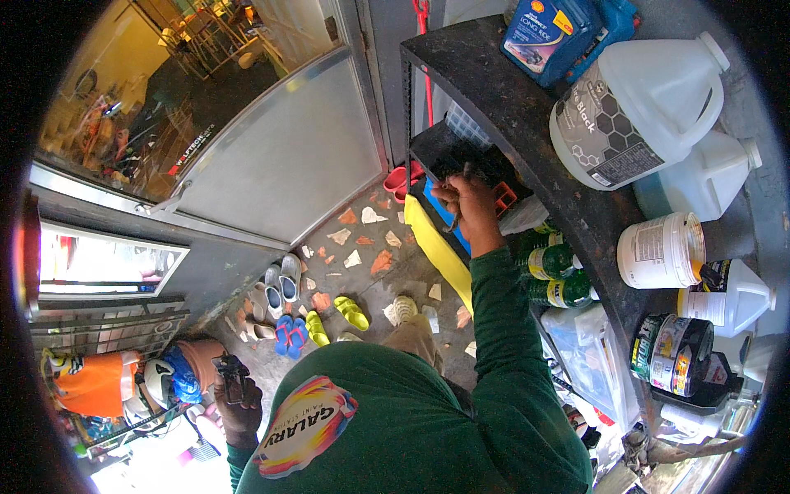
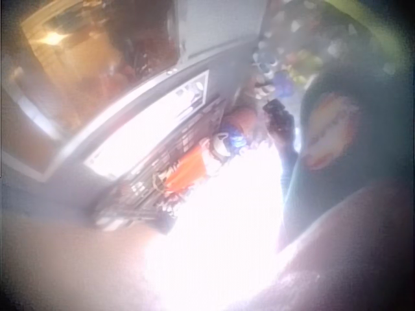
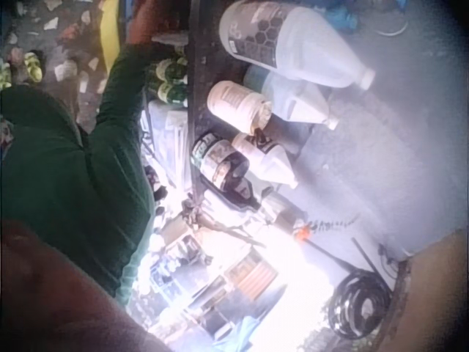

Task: The person uses a socket wrench to remove a bolt from the underside of the open hood of a red Porsche. They then walk into a garage to retrieve a replacement bolt from a shelf and return to the car to install it.

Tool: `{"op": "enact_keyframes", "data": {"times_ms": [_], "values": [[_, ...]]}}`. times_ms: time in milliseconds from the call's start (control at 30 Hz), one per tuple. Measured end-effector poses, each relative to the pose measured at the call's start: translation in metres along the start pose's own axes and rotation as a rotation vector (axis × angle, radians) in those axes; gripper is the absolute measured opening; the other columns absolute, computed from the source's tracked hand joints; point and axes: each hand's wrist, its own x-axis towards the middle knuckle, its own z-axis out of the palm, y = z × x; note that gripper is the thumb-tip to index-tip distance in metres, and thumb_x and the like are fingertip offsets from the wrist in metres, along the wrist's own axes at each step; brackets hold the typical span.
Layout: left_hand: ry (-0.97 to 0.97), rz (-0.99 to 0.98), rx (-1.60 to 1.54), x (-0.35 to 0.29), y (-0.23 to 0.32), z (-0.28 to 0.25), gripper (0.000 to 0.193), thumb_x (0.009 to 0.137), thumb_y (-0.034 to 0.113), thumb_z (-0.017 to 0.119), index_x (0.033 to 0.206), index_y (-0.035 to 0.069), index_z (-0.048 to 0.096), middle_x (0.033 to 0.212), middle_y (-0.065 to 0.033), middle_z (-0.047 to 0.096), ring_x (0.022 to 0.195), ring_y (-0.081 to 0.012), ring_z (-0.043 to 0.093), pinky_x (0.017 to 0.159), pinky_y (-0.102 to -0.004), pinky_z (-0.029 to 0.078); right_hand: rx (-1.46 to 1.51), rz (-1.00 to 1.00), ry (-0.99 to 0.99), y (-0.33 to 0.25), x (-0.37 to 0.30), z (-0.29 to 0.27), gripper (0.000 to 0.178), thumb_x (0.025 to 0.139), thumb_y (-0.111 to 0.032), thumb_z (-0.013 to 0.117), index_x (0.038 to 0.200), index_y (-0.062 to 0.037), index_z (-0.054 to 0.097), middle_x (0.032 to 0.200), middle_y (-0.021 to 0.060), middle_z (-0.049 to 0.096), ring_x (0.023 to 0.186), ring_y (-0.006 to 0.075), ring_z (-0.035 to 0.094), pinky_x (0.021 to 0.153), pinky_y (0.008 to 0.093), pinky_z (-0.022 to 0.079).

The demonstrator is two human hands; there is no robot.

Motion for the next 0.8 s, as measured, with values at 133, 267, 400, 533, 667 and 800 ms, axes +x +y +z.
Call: {"op": "enact_keyframes", "data": {"times_ms": [133, 267, 400, 533, 667, 800], "values": [[-0.075, -0.063, -0.09, 0.007, 0.007, -0.017, 0.025, 0.107, 0.025, 0.048, 0.115, 0.004, 0.061, 0.083, -0.0033, 0.059, 0.044, -0.0076, 0.044, 0.037, -0.0214, 0.037, -0.014, -0.037, -0.031, 0.006, -0.003, 0.006, 0.013, 0.097, -0.018, 0.064, 0.103, -0.0066, 0.063, 0.095, 0.0104, 0.074, 0.081, 0.0165, 0.074, 0.051, 0.0229, 0.04], [0.118, -0.095, -0.099, 0.002, 0.01, -0.013, 0.026, 0.108, 0.026, 0.047, 0.112, 0.005, 0.061, 0.085, -0.0049, 0.06, 0.048, -0.0084, 0.049, 0.038, -0.0234, 0.041, -0.124, -0.052, -0.117, 0.008, -0.035, 0.045, 0.013, 0.097, -0.02, 0.064, 0.102, -0.0078, 0.062, 0.094, 0.0093, 0.074, 0.076, 0.013, 0.071, 0.05, 0.0216, 0.039], [-0.018, -0.132, 0.232, -0.018, 0.03, -0.039, 0.03, 0.095, 0.002, 0.061, 0.125, -0.001, 0.062, 0.103, -0.0101, 0.069, 0.078, -0.0143, 0.062, 0.061, -0.027, 0.051, -0.271, 0.015, -0.403, 0.015, -0.125, 0.129, 0.016, 0.099, -0.022, 0.062, 0.1, -0.0067, 0.062, 0.091, 0.0084, 0.073, 0.064, 0.0066, 0.062, 0.05, 0.0197, 0.037], [-0.336, 0.224, 0.756, -0.02, 0.049, -0.042, 0.039, 0.082, -0.009, 0.074, 0.12, 0.001, 0.071, 0.107, -0.0139, 0.073, 0.093, -0.0232, 0.07, 0.077, -0.0343, 0.055, -0.398, 0.254, -0.782, 0.045, -0.224, 0.209, 0.009, 0.098, -0.012, 0.063, 0.096, -0.0037, 0.065, 0.088, 0.0071, 0.071, 0.068, 0.0097, 0.064, 0.055, 0.0217, 0.043], [-0.469, 0.441, 0.876, -0.034, 0.058, -0.048, 0.041, 0.076, -0.008, 0.077, 0.115, 0.004, 0.076, 0.098, -0.013, 0.074, 0.087, -0.0268, 0.07, 0.075, -0.0358, 0.056, -0.389, 0.332, -1.096, 0.081, -0.275, 0.245, 0.007, 0.097, -0.008, 0.066, 0.098, -0.0015, 0.067, 0.086, 0.0048, 0.068, 0.072, 0.0096, 0.065, 0.062, 0.0243, 0.05], [-0.473, 0.436, 0.876, -0.05, 0.055, -0.066, 0.037, 0.078, -0.006, 0.074, 0.114, 0.003, 0.076, 0.095, -0.0139, 0.073, 0.085, -0.027, 0.071, 0.074, -0.0352, 0.056, -0.5, 0.275, -1.244, 0.105, -0.291, 0.254, 0.008, 0.097, -0.009, 0.068, 0.1, -0.0015, 0.069, 0.083, -0.0006, 0.067, 0.074, 0.004, 0.06, 0.066, 0.0246, 0.05]]}}
